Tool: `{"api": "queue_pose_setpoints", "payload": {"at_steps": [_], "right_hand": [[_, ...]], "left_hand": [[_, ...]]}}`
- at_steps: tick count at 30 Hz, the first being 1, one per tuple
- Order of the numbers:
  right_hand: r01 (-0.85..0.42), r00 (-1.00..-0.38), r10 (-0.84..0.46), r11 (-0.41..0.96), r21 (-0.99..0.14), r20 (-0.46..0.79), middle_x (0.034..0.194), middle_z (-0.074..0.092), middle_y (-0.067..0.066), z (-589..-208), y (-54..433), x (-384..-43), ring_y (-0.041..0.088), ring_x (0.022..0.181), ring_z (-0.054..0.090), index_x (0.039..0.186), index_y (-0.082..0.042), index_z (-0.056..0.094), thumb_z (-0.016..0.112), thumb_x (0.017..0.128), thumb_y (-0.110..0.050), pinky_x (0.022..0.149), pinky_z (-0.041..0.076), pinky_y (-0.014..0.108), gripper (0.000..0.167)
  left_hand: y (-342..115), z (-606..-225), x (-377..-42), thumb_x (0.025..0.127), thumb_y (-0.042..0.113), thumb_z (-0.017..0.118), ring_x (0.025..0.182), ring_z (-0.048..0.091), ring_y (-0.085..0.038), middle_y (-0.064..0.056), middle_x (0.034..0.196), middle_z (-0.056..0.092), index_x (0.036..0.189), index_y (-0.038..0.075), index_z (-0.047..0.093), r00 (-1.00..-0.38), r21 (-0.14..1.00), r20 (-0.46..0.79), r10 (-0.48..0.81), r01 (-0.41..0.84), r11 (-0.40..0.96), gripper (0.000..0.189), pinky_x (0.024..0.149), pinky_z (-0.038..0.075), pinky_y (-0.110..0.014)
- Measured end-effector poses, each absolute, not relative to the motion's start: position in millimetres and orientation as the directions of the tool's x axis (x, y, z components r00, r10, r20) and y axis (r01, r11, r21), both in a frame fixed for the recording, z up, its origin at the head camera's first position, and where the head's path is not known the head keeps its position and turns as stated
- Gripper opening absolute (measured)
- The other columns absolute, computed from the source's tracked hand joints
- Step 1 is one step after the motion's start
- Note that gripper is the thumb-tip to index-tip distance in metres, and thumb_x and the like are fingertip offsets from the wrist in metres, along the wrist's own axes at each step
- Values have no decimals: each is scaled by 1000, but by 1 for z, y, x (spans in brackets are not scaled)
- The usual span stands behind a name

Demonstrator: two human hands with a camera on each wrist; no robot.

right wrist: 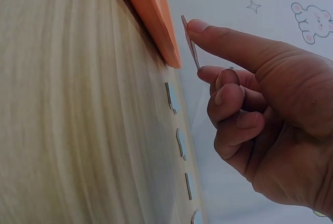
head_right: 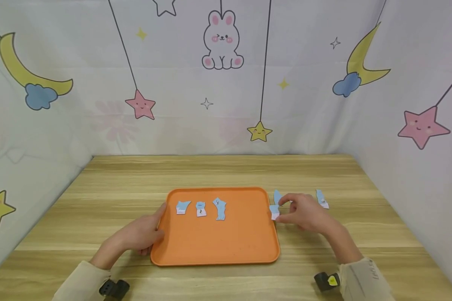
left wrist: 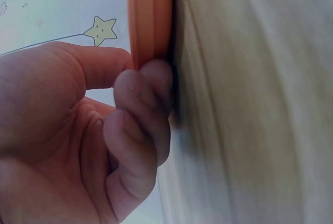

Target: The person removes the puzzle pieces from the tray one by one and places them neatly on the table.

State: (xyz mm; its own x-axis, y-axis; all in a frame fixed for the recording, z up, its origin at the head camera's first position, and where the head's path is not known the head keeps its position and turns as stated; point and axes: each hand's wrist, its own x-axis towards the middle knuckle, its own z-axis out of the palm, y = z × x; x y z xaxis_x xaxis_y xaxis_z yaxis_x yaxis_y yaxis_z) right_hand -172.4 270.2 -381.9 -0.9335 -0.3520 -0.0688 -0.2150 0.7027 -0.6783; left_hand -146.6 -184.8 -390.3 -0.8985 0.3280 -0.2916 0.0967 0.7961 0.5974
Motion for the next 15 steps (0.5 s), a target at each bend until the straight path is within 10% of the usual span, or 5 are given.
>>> {"api": "queue_pose_setpoints", "payload": {"at_steps": [15], "right_hand": [[-202,-904,-404,688,-697,-137,59,52,-3,-384,288,-174,9,43,45,123,3,67,85,90,-26,50,47,28,47]], "left_hand": [[-184,-391,-147,97,5,53,40,54,-15,-8,57,61,167,-5,6,-899,598,-287,330,100,795,85,39,46,-30]]}}
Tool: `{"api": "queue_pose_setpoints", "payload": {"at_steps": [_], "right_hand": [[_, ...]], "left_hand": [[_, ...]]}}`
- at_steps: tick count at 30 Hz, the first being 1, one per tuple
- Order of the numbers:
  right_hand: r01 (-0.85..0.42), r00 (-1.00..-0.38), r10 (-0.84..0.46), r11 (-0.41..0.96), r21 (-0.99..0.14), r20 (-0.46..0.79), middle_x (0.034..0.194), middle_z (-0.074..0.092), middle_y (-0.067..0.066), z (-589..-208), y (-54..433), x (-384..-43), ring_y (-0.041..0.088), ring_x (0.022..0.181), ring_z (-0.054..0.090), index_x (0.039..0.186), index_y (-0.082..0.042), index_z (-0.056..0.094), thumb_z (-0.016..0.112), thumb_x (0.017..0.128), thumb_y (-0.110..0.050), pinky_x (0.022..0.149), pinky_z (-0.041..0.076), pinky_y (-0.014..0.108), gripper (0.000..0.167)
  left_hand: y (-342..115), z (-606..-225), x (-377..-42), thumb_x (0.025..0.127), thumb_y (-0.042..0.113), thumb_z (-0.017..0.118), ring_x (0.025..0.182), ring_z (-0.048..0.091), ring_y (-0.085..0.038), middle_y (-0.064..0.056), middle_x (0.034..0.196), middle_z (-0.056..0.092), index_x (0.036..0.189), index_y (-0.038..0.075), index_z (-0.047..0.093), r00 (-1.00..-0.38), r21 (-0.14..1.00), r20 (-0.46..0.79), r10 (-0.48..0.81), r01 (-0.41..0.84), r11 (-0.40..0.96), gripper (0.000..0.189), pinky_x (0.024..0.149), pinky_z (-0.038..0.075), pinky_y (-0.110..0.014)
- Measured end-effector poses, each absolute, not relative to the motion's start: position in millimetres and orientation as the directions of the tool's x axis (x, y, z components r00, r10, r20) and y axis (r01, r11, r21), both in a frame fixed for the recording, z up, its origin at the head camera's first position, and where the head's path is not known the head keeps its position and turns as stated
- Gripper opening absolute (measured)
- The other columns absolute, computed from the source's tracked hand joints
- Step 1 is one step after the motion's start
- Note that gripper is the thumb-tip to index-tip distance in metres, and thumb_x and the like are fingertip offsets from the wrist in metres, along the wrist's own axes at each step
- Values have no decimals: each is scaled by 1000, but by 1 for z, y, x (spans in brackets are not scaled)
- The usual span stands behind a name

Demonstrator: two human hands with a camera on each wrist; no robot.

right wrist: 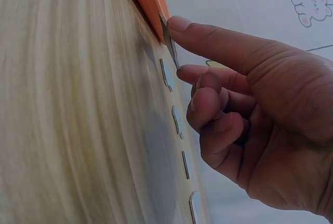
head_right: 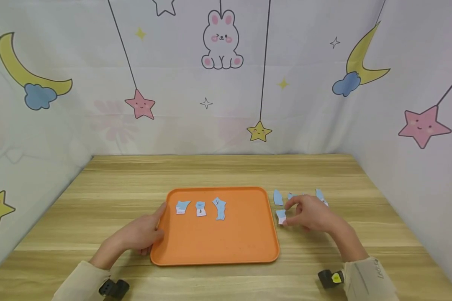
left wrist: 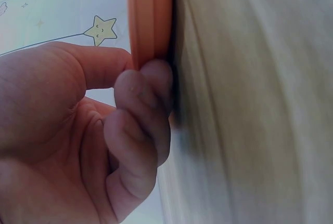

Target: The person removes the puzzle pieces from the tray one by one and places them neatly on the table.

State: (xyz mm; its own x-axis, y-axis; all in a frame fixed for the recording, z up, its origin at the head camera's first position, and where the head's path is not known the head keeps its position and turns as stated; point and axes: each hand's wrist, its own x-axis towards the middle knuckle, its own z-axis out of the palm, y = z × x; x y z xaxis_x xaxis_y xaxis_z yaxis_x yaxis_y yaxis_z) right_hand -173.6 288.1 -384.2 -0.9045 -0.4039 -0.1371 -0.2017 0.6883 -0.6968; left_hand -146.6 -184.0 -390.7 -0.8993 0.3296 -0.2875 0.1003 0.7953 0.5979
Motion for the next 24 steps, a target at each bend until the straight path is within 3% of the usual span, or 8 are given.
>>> {"api": "queue_pose_setpoints", "payload": {"at_steps": [8,24], "right_hand": [[-188,-882,-436,672,-716,-178,61,52,-3,-386,290,-173,8,43,44,123,4,66,83,91,-24,49,45,26,46],[-245,-885,-443,703,-668,-141,59,53,-4,-393,286,-175,11,43,50,120,0,69,86,88,-27,54,49,27,45]], "left_hand": [[-184,-390,-146,97,4,53,40,53,-15,-8,57,61,167,-5,5,-898,602,-290,330,97,792,85,39,45,-29],[-185,-392,-147,97,5,53,40,54,-14,-7,56,61,168,-5,5,-899,593,-294,325,96,800,86,39,46,-29]]}}
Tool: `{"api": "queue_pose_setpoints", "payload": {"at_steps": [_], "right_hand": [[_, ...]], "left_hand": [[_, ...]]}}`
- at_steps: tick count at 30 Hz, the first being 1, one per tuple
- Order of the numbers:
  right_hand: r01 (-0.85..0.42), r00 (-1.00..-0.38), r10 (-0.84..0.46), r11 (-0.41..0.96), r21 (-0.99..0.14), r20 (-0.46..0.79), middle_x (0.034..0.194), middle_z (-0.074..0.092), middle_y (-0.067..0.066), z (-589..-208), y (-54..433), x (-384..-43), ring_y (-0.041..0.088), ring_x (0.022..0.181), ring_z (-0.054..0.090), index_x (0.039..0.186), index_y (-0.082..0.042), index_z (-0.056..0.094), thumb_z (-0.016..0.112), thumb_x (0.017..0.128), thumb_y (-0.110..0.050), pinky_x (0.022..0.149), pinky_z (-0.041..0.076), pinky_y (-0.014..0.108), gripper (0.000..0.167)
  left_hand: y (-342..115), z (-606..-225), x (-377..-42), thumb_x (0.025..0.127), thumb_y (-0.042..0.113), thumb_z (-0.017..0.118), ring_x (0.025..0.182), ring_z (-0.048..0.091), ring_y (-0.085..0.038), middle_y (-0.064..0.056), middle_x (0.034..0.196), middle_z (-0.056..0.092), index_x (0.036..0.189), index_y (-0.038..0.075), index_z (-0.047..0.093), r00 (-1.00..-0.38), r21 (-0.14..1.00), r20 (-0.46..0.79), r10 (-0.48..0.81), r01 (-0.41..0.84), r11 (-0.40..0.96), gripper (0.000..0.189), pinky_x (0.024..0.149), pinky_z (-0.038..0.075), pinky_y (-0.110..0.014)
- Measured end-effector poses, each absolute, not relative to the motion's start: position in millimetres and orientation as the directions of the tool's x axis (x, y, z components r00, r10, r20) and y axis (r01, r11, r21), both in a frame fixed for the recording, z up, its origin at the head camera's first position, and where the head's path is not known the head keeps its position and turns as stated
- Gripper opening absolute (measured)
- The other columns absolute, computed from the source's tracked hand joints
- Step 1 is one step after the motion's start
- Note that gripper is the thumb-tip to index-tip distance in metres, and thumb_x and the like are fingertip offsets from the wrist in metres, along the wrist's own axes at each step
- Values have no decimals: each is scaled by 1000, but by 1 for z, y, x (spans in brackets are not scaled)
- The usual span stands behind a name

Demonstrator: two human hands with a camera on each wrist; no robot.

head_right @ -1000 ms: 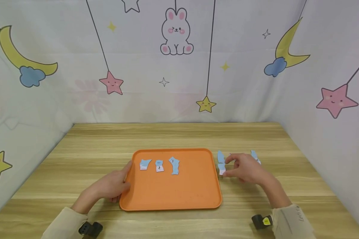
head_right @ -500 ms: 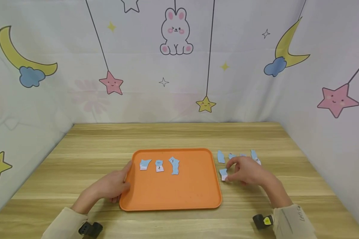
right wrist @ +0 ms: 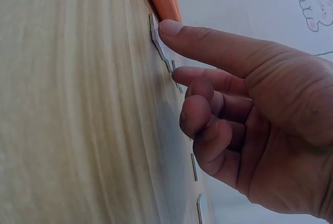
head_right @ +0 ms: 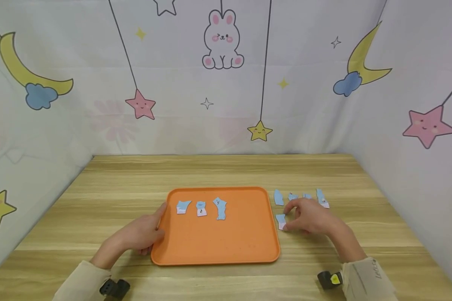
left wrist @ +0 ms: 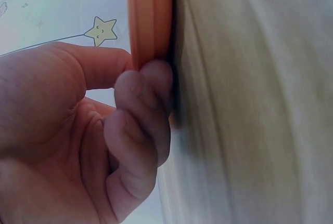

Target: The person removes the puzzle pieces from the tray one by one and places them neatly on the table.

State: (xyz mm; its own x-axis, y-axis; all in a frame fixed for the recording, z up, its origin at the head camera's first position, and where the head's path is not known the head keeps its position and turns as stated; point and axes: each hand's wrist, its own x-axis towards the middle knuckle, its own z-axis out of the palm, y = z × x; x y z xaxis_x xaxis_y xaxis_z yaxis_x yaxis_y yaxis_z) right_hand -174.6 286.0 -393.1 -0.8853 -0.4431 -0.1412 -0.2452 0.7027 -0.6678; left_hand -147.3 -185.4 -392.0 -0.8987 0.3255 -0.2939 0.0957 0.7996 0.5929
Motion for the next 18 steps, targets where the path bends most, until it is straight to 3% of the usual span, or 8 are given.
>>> {"api": "queue_pose_setpoints", "payload": {"at_steps": [8,18], "right_hand": [[-218,-900,-412,710,-670,-144,63,54,-2,-387,285,-173,12,45,50,130,4,66,86,88,-28,53,49,28,56],[-228,-919,-383,707,-669,-92,70,55,1,-379,276,-174,14,49,54,131,1,66,83,91,-27,52,47,28,52]], "left_hand": [[-185,-392,-148,97,5,53,40,54,-15,-8,56,61,167,-5,4,-899,591,-294,324,95,801,86,39,46,-30],[-186,-393,-148,97,5,52,40,53,-16,-8,56,61,168,-5,5,-900,596,-297,320,87,798,86,39,46,-30]]}}
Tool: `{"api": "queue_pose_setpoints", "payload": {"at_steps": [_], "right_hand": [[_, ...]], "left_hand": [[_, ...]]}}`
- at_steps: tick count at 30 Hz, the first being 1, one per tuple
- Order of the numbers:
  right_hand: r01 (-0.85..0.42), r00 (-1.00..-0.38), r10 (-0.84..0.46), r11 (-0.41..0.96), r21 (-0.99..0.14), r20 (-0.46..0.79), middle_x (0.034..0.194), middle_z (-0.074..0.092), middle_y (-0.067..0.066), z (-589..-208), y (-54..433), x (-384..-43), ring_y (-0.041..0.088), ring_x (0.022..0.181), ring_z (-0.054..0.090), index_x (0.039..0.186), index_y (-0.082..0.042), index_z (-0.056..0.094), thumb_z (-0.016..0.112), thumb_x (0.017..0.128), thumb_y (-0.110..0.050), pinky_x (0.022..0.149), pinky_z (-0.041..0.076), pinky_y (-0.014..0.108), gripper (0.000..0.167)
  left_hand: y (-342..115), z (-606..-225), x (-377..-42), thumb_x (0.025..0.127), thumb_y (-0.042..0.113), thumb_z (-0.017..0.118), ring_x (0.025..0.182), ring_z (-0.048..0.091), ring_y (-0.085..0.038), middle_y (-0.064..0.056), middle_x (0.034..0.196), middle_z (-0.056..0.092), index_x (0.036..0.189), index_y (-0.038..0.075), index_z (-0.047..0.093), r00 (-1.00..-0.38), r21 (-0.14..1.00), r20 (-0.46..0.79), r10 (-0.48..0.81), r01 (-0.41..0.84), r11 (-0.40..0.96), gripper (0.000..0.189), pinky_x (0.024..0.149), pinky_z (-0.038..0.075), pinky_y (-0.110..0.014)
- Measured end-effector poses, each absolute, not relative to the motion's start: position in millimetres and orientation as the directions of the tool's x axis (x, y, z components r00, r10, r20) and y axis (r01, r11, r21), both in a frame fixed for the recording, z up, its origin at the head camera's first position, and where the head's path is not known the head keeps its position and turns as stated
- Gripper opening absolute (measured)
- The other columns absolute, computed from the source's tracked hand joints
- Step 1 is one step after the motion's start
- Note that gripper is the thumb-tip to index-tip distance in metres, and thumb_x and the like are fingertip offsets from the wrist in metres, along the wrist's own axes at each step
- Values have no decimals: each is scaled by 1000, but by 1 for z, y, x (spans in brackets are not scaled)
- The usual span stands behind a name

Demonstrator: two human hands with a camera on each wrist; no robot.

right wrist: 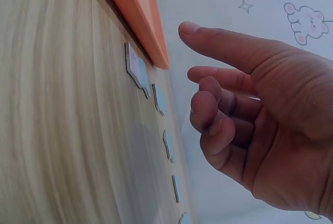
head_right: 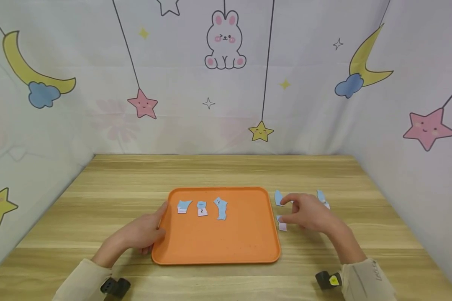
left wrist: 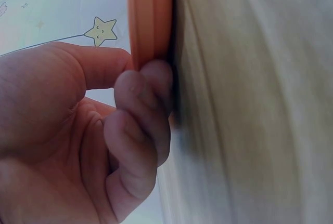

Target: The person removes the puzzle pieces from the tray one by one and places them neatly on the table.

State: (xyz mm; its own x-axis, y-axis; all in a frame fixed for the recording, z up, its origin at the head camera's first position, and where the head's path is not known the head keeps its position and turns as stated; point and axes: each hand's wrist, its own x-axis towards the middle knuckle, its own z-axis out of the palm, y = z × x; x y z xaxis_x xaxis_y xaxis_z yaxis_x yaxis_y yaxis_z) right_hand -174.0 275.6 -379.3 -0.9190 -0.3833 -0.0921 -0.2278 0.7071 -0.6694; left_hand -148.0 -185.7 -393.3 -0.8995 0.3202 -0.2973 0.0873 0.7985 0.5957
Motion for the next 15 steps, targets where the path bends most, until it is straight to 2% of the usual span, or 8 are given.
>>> {"api": "queue_pose_setpoints", "payload": {"at_steps": [10,15], "right_hand": [[-259,-919,-388,718,-646,-62,70,57,0,-375,262,-172,19,50,57,131,-1,68,82,92,-27,53,46,28,49],[-281,-921,-387,724,-630,-34,70,58,-1,-375,252,-173,14,50,54,128,-2,70,83,91,-26,52,47,27,46]], "left_hand": [[-185,-390,-146,96,4,52,40,52,-15,-7,55,60,167,-5,4,-898,601,-295,325,89,794,86,39,44,-28],[-185,-392,-146,96,4,52,40,53,-15,-8,55,60,167,-5,5,-901,600,-293,321,88,795,86,39,44,-28]]}}
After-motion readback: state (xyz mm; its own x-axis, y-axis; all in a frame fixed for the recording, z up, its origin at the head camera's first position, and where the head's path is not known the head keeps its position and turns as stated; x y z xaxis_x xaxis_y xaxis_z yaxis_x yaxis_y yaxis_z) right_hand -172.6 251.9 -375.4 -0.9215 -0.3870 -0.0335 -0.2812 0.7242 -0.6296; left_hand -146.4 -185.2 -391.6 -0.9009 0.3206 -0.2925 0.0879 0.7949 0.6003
